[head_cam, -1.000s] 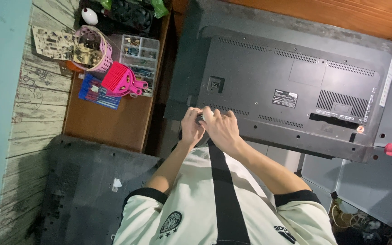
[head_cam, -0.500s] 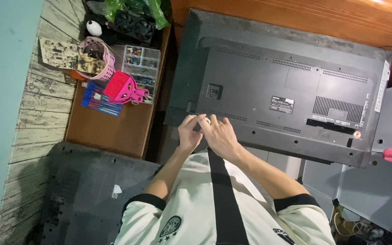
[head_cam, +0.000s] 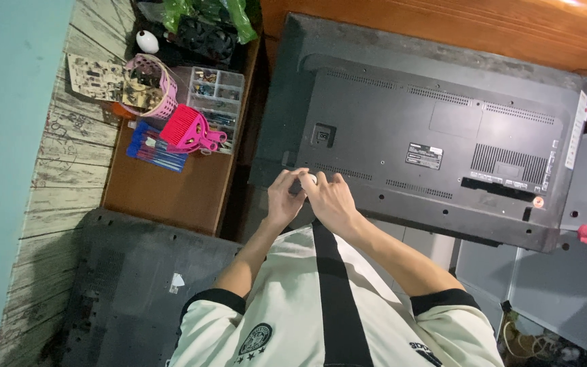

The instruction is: The person uses a screwdriver to tighten screws on the back panel of a television. They select a screw from a compartmentalized box, place it on the screwdriver, and then drive it into the TV casing. This process is repeated for multiple screws across the back of the device.

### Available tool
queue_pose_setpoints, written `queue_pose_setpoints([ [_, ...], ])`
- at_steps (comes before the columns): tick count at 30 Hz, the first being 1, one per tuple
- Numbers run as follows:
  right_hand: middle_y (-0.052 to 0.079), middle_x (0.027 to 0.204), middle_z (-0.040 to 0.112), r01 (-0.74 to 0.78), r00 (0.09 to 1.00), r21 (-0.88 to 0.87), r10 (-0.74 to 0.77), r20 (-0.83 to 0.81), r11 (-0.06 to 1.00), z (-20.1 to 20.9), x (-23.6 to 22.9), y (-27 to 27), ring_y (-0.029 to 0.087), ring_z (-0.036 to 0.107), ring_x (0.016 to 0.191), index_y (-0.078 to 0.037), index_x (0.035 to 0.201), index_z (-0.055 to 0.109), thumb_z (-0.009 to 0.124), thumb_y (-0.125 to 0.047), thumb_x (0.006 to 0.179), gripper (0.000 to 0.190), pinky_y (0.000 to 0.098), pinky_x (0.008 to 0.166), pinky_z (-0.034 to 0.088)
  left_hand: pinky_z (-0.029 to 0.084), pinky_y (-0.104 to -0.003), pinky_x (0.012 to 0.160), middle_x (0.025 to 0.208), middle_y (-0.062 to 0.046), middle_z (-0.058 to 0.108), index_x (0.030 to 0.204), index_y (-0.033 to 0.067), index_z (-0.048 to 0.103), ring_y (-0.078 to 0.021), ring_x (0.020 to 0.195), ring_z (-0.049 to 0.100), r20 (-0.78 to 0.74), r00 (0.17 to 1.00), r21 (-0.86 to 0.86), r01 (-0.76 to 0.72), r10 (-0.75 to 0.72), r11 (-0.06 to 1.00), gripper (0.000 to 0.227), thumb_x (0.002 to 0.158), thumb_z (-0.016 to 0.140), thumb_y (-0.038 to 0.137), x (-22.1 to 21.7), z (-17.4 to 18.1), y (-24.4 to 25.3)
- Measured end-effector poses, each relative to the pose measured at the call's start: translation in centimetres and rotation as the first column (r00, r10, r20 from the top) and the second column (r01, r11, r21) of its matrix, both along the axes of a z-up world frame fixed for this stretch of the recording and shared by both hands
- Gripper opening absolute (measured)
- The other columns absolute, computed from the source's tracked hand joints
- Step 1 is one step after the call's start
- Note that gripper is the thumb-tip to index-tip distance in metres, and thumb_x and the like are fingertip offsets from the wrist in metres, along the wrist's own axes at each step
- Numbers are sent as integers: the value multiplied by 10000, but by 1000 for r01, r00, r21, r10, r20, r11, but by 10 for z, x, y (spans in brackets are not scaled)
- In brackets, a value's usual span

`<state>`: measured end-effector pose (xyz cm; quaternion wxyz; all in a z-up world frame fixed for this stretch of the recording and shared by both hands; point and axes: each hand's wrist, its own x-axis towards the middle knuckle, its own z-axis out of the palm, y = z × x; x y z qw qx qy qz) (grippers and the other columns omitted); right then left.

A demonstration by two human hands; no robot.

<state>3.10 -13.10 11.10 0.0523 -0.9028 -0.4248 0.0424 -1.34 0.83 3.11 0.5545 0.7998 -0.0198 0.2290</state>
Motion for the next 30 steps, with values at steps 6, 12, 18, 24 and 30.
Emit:
queue_pose_setpoints([
  [6, 46, 596, 608, 37, 997, -3, -37, 65, 999, -16, -6, -1, 231, 670, 470, -120, 1012, 447, 560, -314, 944, 234, 409, 798, 498, 515, -369, 754, 914, -85, 633, 1018, 63, 669, -266, 860, 664, 70, 995, 22, -78, 76, 997, 300, 752, 804, 34, 3, -10, -8],
  [12, 84, 774, 619, 32, 999, -12, -31, 23, 999, -13, -5, 0, 249, 687, 549, -91, 1261, 431, 535, -165, 918, 367, 426, 766, 483, 471, -326, 690, 817, -46, 598, 985, 88, 687, -214, 735, 609, 0, 1000, -54, 18, -18, 998, 331, 704, 785, -56, 7, -17, -2],
  [18, 28, 727, 577, 9, 994, -13, -7, 108, 1000, -29, -4, -3, 196, 645, 471, -117, 1151, 486, 549, -163, 883, 279, 378, 744, 478, 512, -369, 759, 887, -94, 649, 1010, 69, 684, -278, 831, 658, -6, 997, -32, 72, -72, 997, 399, 667, 756, -122, 5, -5, 4],
  [24, 9, 671, 669, 135, 990, -169, -138, -5, 976, -9, 0, 6, 203, 695, 522, -144, 1110, 419, 509, -355, 982, 263, 365, 732, 481, 525, -344, 702, 857, -66, 666, 1033, 93, 683, -243, 801, 683, -30, 1000, -7, 8, -9, 1000, 357, 727, 811, -38, 6, -22, -1],
  [30, 100, 791, 664, 31, 999, -151, -34, -20, 988, -3, 5, 12, 247, 705, 569, -103, 1205, 418, 499, -153, 938, 284, 414, 790, 484, 543, -372, 677, 788, -102, 670, 973, 70, 693, -291, 757, 701, -71, 997, 74, 28, -23, 997, 333, 690, 791, -75, 11, -4, 10],
])
